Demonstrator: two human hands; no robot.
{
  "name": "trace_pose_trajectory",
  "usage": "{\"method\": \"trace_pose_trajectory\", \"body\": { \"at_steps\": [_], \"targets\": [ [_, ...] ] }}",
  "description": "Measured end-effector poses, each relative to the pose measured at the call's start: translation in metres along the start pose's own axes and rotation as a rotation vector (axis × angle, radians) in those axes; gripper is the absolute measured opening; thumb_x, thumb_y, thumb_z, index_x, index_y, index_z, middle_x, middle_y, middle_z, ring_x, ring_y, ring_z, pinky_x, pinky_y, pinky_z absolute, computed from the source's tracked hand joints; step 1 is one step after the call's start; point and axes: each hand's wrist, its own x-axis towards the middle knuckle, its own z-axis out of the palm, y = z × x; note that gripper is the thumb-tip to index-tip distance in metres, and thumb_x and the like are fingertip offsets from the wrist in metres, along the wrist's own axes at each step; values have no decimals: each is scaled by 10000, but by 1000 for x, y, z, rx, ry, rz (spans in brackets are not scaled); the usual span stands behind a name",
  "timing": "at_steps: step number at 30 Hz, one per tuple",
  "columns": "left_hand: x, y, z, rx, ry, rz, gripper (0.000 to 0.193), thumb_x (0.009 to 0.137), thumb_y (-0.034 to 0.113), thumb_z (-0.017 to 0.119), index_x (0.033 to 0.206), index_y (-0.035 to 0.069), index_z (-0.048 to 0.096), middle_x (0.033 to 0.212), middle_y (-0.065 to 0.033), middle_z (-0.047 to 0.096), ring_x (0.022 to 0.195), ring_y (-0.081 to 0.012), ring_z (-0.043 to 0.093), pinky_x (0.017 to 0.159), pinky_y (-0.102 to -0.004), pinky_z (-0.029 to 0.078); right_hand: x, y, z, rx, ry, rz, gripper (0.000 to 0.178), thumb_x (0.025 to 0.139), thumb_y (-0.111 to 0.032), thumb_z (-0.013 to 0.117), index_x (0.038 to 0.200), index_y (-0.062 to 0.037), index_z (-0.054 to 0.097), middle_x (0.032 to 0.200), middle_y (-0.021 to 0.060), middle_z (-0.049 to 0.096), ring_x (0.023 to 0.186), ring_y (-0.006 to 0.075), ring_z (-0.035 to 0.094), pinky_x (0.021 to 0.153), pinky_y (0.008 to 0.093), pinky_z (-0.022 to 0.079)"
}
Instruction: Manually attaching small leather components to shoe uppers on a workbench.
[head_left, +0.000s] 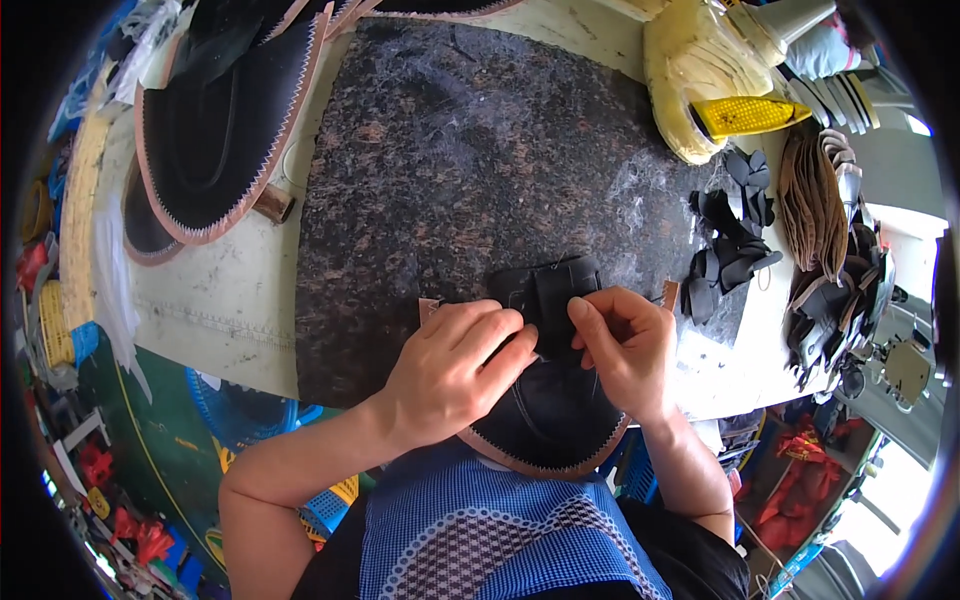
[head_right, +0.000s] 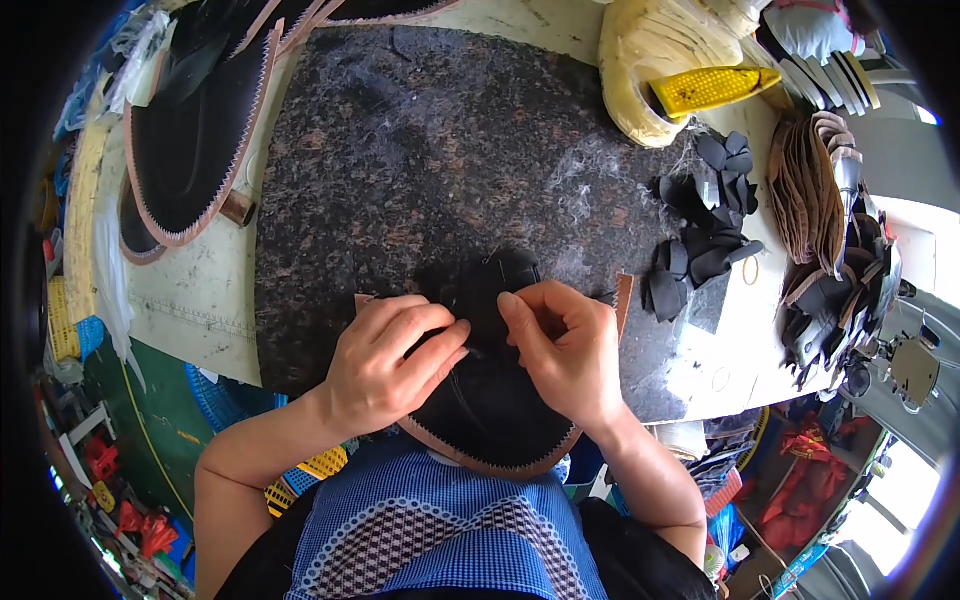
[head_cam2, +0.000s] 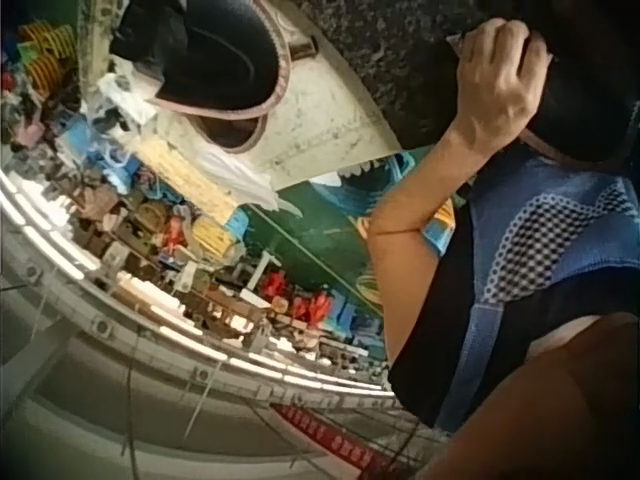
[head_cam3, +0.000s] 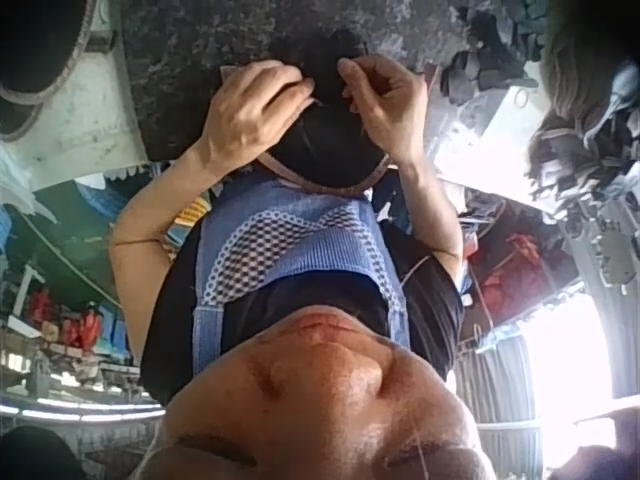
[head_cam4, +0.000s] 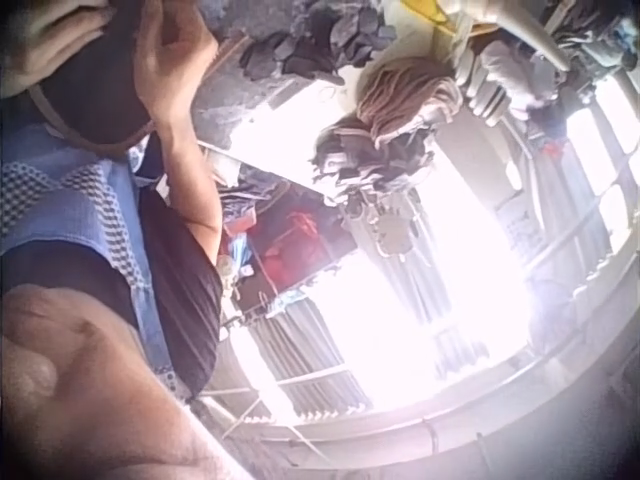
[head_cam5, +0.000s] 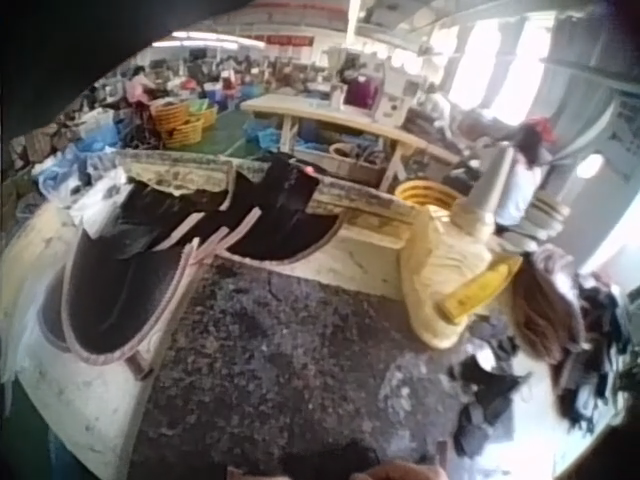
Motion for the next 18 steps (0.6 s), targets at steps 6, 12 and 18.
{"method": "trace_pose_trajectory", "body": {
  "at_steps": [6, 12, 18],
  "targets": [
    [1, 0, 0, -12, -16, -19, 285, 776, 113, 828, 1044, 47, 753, 1058, -53, 650, 953, -223, 645, 800, -352, 552, 3, -2, 3, 3, 19, 56, 201, 994, -141, 703, 898, 34, 723, 654, 44, 688, 542, 66, 631, 487, 219, 467],
    [2, -1, -3, 25, -50, -5, 227, 782, 115, 821, 980, 43, 736, 1268, -87, 672, 960, -209, 638, 823, -342, 533, 6, -8, 3, 9, 3, 124, 201, 981, -146, 723, 889, 33, 724, 645, 44, 689, 540, 72, 643, 488, 220, 479],
    [6, -1, -1, -64, -117, -43, 162, 817, 76, 769, 929, 33, 661, 1405, -153, 637, 942, -250, 610, 845, -336, 515, 6, -6, 8, -70, 44, 90, 219, 955, -147, 748, 823, 21, 702, 642, 45, 685, 535, 76, 641, 480, 221, 469]
  ]
}}
